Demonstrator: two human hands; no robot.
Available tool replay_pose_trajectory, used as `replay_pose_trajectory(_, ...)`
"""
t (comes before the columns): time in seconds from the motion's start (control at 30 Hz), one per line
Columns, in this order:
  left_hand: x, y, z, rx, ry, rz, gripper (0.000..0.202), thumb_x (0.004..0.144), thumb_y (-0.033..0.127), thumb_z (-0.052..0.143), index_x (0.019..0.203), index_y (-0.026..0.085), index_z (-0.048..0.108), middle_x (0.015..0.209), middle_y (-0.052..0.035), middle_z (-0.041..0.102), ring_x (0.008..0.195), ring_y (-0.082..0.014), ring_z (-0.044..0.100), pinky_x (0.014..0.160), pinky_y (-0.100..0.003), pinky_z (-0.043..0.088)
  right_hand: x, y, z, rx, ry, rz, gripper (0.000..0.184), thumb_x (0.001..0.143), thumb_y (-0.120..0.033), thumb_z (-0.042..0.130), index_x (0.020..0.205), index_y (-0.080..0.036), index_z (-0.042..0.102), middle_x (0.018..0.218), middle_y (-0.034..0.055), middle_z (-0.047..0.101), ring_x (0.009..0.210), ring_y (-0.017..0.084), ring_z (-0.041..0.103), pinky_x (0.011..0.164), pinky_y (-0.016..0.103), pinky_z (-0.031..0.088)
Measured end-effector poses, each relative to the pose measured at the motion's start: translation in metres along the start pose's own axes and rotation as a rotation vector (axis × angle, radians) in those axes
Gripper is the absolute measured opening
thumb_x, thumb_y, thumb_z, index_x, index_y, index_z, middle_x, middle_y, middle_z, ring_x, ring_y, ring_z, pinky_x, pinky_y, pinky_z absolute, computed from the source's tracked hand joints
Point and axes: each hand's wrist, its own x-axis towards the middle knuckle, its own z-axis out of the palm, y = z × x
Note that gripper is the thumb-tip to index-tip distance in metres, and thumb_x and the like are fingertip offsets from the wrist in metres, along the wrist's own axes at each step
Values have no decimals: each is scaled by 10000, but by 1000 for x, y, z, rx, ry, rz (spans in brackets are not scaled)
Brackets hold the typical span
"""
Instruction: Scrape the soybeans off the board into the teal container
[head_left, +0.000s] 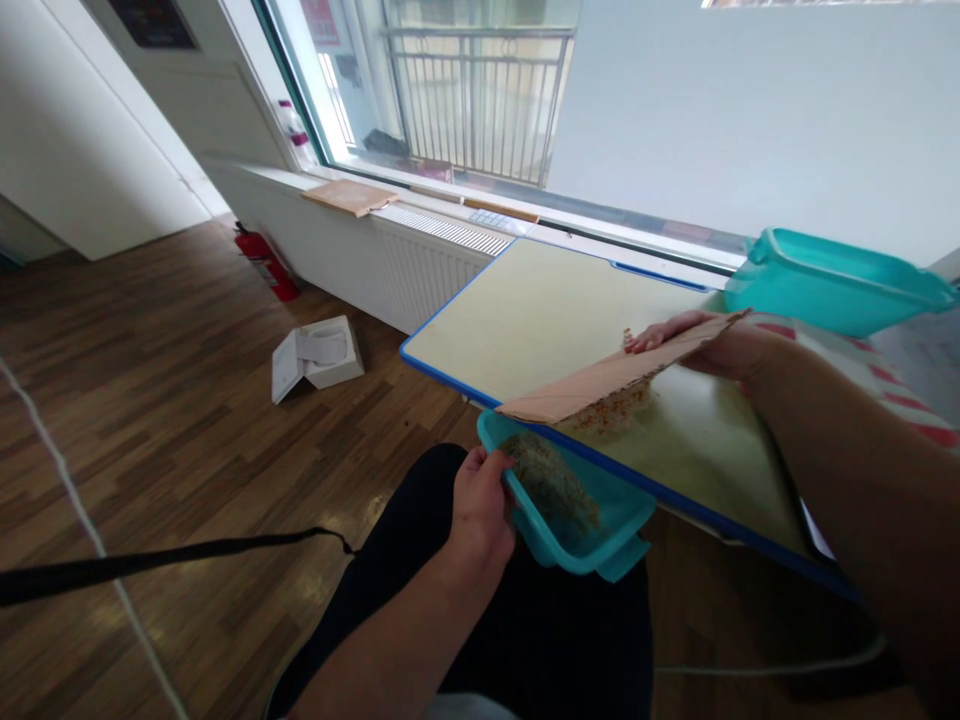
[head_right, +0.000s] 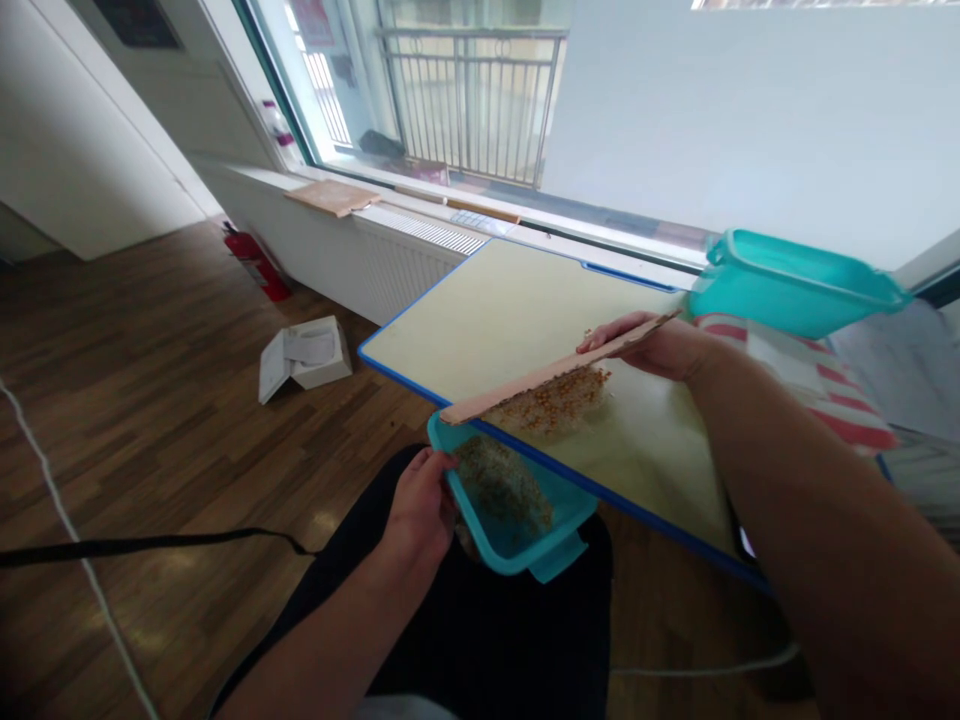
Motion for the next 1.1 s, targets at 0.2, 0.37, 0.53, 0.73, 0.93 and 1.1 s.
replay_pose_trajectory(0.2,-6,-6,6,7,22,-6,232,564,207,690,623,167,469,477,55,459,386,-75,439,405,-198,350,-7,-9,9,-10,39,21,255,544,-486,739,663,-263,703,846,53,676,876,212,588,860,347,448)
replay_pose_trajectory(0.37,-7,-9,7,5,16,3,221,561,210,701,631,158,498,487,39,494,400,-88,468,413,-204,367,-14,-7,10,-36,32,13,269,550,-490,731,656,-245,693,850,68,678,897,244,585,859,369,452)
replay_pose_trajectory(0.53,-11,-12,9,-19,-41,7,189,536,173,694,653,141,550,526,12,557,429,-105,508,438,-218,400,-21,-2,8,-41,11,-26,249,573,-494,714,654,-262,673,824,61,680,856,249,598,860,402,451)
replay_pose_trajectory(0.73,-21,-19,13,-36,-144,16,260,576,177,683,826,139,620,688,-33,649,543,-144,593,508,-242,447,-30,1,10,-2,-3,-17,260,597,-479,712,692,-238,685,856,64,678,865,228,603,866,392,454)
replay_pose_trajectory(0.93,-36,-27,19,-5,-109,17,221,588,218,689,776,144,598,685,-29,647,556,-140,604,489,-218,438,-38,-4,12,-41,7,-25,318,529,-515,748,635,-223,681,817,61,684,904,229,586,914,369,431)
replay_pose_trajectory(1.1,-41,-33,22,15,-77,6,195,567,190,689,693,157,545,600,8,605,479,-109,560,459,-202,418,-43,-10,13,-29,-10,53,315,496,-497,773,650,-231,703,797,62,686,838,220,598,868,349,449)
